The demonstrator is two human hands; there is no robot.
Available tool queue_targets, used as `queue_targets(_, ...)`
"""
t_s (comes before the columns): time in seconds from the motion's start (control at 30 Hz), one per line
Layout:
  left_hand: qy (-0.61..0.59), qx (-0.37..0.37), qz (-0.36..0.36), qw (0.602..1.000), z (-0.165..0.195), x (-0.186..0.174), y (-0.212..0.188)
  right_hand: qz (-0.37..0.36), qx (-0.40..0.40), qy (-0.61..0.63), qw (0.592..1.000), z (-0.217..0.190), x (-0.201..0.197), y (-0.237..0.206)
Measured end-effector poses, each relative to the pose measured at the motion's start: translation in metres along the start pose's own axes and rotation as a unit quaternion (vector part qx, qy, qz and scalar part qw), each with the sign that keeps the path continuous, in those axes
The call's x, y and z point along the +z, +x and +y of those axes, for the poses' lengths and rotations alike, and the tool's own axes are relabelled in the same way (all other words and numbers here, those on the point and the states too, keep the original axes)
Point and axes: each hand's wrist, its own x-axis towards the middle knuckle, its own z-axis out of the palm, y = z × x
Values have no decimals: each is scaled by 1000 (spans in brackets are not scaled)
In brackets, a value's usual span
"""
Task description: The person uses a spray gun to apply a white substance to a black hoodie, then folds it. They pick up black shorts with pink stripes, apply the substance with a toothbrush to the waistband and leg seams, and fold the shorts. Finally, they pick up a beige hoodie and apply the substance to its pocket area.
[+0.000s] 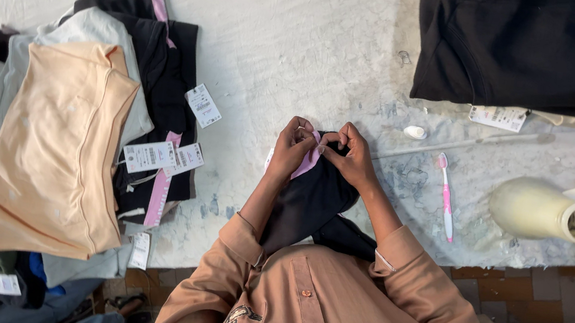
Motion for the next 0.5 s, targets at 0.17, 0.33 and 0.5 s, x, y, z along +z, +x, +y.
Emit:
queue_targets(0.17, 93, 46, 48, 993, 0, 5, -9, -30, 13, 46, 998, 6, -6, 0)
queue_targets(0.33, 164, 73, 184, 966, 31, 0, -26, -43, 26, 123, 991, 8, -17, -1)
queue_targets(0.5, 412, 342, 196, 822, 83, 9, -64, -71, 68, 202, 974, -11, -21, -1)
